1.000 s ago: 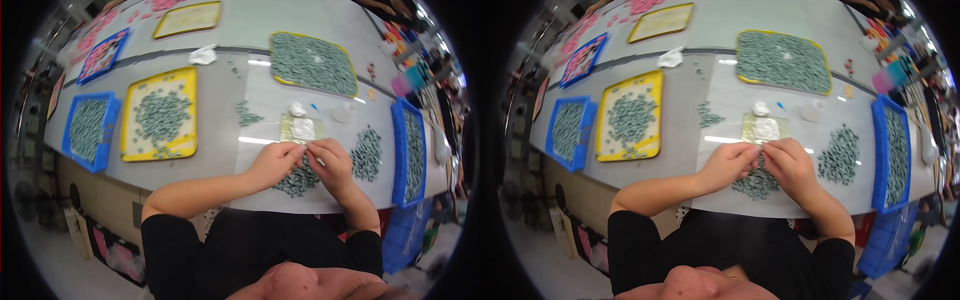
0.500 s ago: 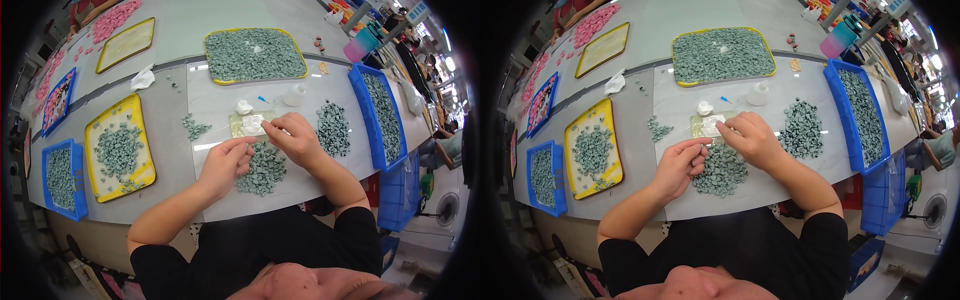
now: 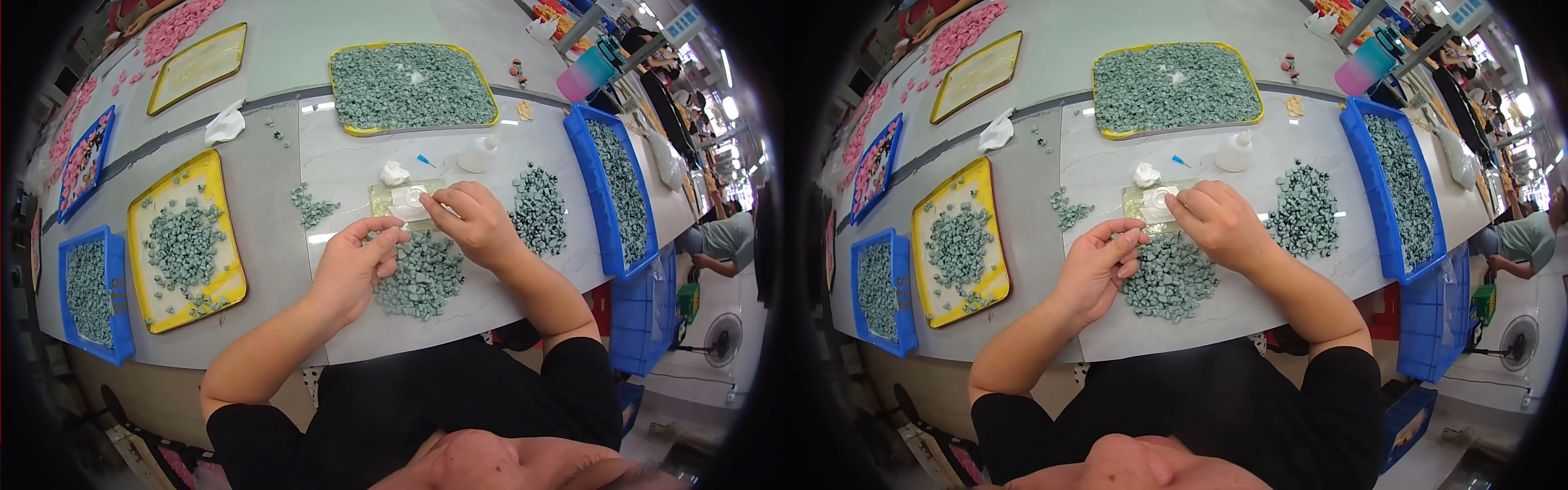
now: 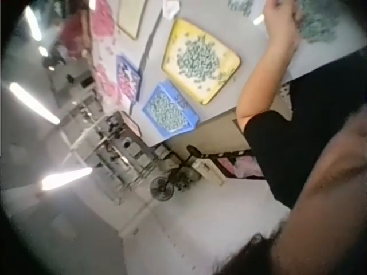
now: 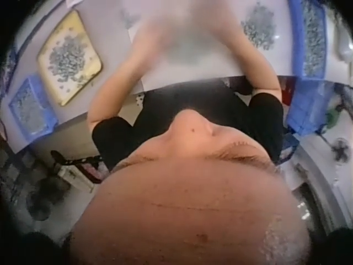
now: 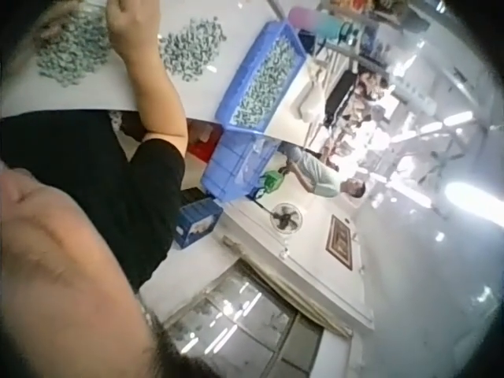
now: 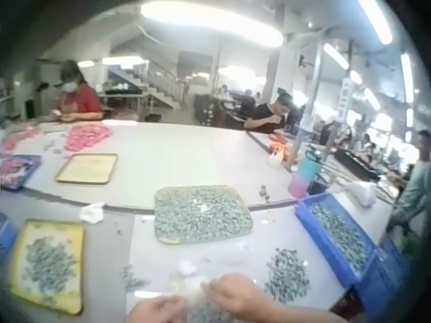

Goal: Packaging small green plastic toy components into a clear plastic bag.

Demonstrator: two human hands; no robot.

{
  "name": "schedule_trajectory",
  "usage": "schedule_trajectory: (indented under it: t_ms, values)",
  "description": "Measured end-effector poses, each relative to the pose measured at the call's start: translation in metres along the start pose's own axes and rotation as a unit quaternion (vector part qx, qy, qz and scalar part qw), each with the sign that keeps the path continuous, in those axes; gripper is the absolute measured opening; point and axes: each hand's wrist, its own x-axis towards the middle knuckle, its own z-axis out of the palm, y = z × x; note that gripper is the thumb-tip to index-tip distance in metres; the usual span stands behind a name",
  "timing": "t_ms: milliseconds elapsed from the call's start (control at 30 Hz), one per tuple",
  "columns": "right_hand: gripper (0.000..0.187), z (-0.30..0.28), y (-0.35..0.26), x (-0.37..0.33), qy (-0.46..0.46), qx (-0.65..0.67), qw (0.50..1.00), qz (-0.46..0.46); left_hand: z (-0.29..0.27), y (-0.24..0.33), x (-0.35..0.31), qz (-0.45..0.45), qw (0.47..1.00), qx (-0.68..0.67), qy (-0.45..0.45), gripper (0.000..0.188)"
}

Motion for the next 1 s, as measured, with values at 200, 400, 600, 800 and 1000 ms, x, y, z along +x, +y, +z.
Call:
schedule_trajectory:
  t_ms: [200, 400, 600, 800, 1000]
  values:
    - [0.025, 0.002, -0.009, 0.001, 0.035, 0.147, 0.98, 0.127, 0.0, 0.0, 0.0, 0.005, 1.0, 0.007, -0.002, 0.024]
    - [0.011, -0.002, -0.019, 0.005, 0.029, 0.52, 0.735, 0.434, 0.001, -0.001, 0.001, 0.023, 0.999, 0.019, -0.014, 0.022]
    - [0.01, -0.004, -0.024, 0.005, 0.004, 0.625, 0.611, 0.486, 0.002, -0.003, 0.004, 0.007, 0.999, -0.015, -0.032, 0.011]
    - [0.016, -0.002, -0.029, 0.004, 0.025, 0.375, 0.886, 0.274, 0.005, -0.003, 0.002, -0.042, 0.995, -0.079, -0.05, 0.015]
    - [0.03, -0.002, -0.029, 0.004, 0.103, 0.253, 0.958, 0.092, 0.005, -0.004, 0.001, -0.067, 0.992, -0.074, -0.072, 0.02]
